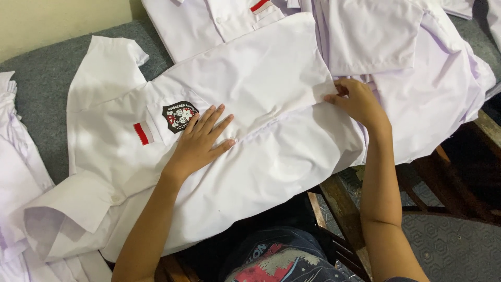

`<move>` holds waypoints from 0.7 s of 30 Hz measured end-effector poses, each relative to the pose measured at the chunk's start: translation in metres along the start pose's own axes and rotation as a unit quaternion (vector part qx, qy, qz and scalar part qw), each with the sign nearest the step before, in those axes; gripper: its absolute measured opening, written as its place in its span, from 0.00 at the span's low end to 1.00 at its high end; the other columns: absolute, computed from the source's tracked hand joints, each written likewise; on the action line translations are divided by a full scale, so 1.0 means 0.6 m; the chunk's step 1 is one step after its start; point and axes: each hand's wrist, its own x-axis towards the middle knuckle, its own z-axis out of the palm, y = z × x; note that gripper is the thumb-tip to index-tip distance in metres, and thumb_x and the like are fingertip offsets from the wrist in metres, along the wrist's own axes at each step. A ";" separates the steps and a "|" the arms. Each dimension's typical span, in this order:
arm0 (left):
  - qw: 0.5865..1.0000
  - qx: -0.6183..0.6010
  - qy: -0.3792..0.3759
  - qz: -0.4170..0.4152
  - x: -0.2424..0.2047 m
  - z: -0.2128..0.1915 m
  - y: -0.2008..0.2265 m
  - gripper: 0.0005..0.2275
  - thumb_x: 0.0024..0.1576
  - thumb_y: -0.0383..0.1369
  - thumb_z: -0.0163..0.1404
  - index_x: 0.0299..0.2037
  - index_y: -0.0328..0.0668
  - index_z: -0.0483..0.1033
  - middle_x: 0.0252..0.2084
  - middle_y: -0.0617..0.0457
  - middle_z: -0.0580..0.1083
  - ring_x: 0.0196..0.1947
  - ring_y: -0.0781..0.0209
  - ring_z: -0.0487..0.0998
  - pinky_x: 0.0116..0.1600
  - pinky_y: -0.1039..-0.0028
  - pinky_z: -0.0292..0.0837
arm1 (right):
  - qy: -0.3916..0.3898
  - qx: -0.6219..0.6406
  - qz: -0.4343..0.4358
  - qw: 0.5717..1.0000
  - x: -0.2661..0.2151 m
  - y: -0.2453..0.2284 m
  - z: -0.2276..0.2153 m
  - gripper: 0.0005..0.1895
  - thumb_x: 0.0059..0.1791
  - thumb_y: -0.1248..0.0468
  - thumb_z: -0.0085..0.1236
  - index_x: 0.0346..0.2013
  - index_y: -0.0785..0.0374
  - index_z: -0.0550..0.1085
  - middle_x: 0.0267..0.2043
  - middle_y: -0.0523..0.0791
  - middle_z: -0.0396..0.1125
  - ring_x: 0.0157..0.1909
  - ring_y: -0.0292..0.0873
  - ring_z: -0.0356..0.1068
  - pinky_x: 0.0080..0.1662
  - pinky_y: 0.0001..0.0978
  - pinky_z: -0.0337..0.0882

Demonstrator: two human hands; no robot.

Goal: Folding white school uniform shirts on a table in a production setting.

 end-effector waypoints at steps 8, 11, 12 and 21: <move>1.000 -0.015 -0.004 0.000 0.000 -0.001 0.001 0.29 0.66 0.57 0.33 0.75 0.60 0.51 0.79 0.52 0.45 0.78 0.53 0.42 0.75 0.53 0.31 | 0.064 0.295 -0.010 0.953 0.006 -0.034 0.008 0.22 0.46 0.71 0.67 0.55 0.68 0.75 0.48 0.48 0.62 0.48 0.44 0.69 0.51 0.34 0.73; 1.000 -0.004 0.003 0.002 0.001 0.004 -0.002 0.29 0.65 0.56 0.34 0.75 0.60 0.51 0.79 0.52 0.45 0.78 0.53 0.43 0.76 0.53 0.32 | 0.075 0.312 -0.026 0.947 0.009 -0.024 0.004 0.22 0.45 0.73 0.68 0.53 0.70 0.75 0.49 0.51 0.63 0.50 0.47 0.71 0.51 0.36 0.74; 1.000 0.004 0.006 0.003 0.001 0.007 -0.004 0.29 0.65 0.56 0.35 0.75 0.60 0.51 0.79 0.52 0.46 0.78 0.53 0.43 0.76 0.53 0.32 | 0.083 0.290 -0.041 0.953 0.009 -0.018 0.002 0.22 0.44 0.74 0.70 0.52 0.72 0.76 0.49 0.52 0.64 0.50 0.50 0.72 0.51 0.38 0.73; 1.000 0.025 0.012 0.004 0.000 0.013 -0.007 0.30 0.65 0.57 0.34 0.76 0.61 0.50 0.79 0.53 0.45 0.78 0.54 0.42 0.76 0.53 0.32 | 0.111 0.166 -0.054 0.978 0.032 0.047 0.011 0.22 0.41 0.73 0.74 0.48 0.66 0.78 0.46 0.50 0.67 0.46 0.49 0.74 0.51 0.37 0.75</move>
